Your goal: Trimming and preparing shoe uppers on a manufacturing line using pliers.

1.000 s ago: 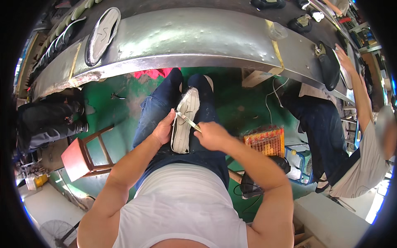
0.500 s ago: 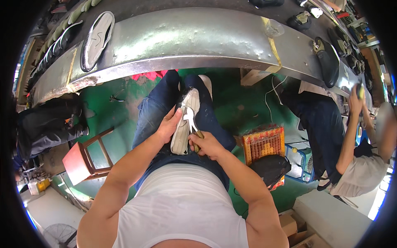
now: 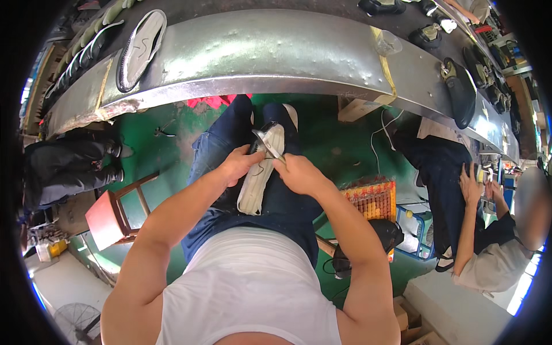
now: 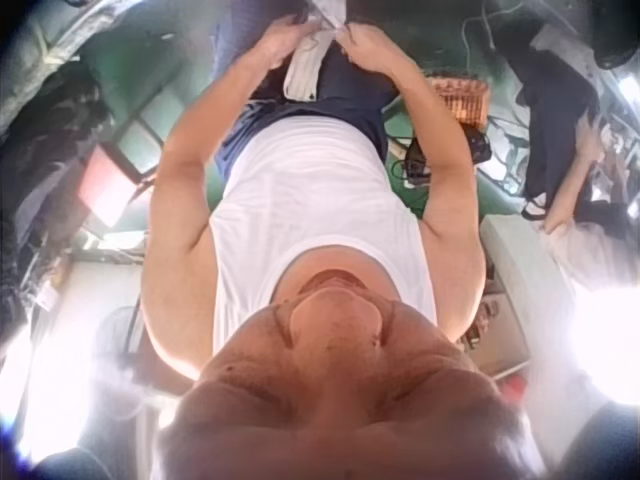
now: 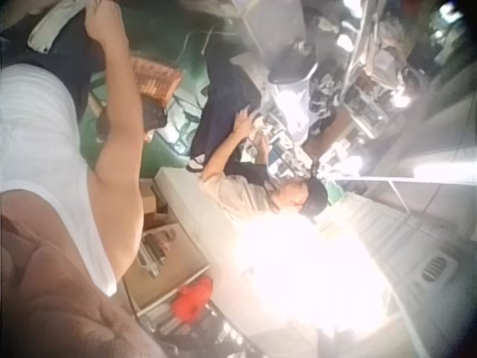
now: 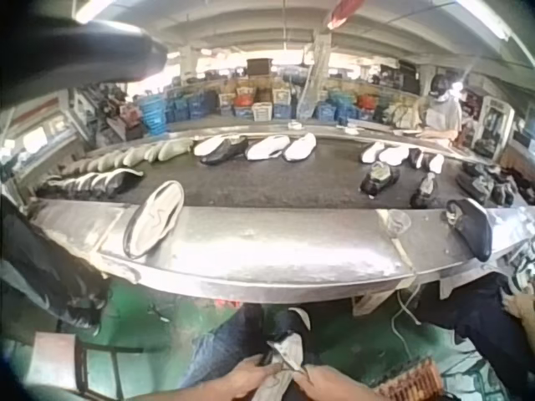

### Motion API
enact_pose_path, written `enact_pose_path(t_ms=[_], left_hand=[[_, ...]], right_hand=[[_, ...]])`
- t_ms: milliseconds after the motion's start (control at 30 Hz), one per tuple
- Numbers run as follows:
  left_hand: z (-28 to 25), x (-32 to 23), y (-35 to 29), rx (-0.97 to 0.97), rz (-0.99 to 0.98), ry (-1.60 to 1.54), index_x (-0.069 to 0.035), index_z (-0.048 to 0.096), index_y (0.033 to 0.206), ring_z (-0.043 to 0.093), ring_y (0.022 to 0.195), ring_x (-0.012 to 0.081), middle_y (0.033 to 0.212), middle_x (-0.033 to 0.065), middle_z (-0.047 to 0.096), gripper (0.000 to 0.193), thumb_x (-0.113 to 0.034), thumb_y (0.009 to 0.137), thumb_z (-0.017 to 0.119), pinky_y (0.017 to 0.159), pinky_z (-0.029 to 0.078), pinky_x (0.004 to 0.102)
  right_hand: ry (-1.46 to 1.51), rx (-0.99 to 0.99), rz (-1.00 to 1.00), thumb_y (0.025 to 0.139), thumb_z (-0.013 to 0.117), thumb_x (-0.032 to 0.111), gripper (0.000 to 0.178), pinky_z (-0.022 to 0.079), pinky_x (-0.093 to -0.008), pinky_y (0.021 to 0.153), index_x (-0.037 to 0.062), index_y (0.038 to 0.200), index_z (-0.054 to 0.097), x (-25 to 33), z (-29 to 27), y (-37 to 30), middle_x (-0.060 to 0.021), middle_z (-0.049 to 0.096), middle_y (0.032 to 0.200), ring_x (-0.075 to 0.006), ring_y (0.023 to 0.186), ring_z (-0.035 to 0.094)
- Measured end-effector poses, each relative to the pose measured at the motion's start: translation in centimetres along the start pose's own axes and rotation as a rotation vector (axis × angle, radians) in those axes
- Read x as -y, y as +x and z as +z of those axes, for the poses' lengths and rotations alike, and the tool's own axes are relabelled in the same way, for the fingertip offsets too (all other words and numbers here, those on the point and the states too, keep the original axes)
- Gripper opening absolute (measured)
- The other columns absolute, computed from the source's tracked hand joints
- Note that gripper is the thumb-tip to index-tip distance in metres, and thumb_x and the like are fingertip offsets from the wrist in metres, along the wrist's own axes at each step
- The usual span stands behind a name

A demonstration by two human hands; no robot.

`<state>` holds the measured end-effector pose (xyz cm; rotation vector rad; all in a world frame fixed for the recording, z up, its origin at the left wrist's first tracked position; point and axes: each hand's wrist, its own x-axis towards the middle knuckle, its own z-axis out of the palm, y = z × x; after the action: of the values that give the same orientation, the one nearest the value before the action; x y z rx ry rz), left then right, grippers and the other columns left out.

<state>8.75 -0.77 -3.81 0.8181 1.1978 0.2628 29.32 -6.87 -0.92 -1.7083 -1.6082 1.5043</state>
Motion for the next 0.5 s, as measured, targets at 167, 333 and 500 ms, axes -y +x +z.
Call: enact_pose_path(t_ms=[167, 333, 500], left_hand=[[-2.7, 0.7, 1.6, 0.041, -0.111, 0.124, -0.004, 0.052, 0.13, 0.066, 0.1, 0.0229, 0.115, 0.0109, 0.066, 0.056, -0.033, 0.087, 0.072, 0.081, 0.053, 0.0421], [-3.1, -0.6, 1.8, 0.145, -0.198, 0.106, -0.008, 0.051, 0.131, 0.065, 0.103, 0.0227, 0.117, 0.009, 0.065, 0.052, -0.03, 0.089, 0.071, 0.082, 0.053, 0.0473], [-2.9, -0.4, 1.7, 0.193, -0.184, 0.083, -0.005, 0.047, 0.135, 0.059, 0.112, 0.0302, 0.127, 0.0132, 0.06, 0.062, -0.034, 0.086, 0.072, 0.089, 0.045, 0.0557]], right_hand=[[-0.095, 0.191, 0.239, 0.095, 0.056, 0.031, 0.039, 0.051, -0.0466, 0.077, -0.0059, 0.086, 0.061, 3.4, -2.3, -1.5, -0.0244, 0.067, 0.086, -0.042, 0.082, 0.066], [-0.329, 0.255, 0.024, 0.091, 0.06, 0.025, 0.038, 0.052, -0.043, 0.082, -0.0085, 0.109, 0.06, 0.8, -1.0, -4.9, -0.026, 0.067, 0.094, -0.0383, 0.091, 0.066], [-0.76, 0.013, -0.299, 0.089, 0.064, 0.022, 0.048, 0.052, -0.0439, 0.084, -0.0092, 0.123, 0.053, 0.8, 2.2, -5.2, -0.0255, 0.064, 0.104, -0.0386, 0.093, 0.065]])
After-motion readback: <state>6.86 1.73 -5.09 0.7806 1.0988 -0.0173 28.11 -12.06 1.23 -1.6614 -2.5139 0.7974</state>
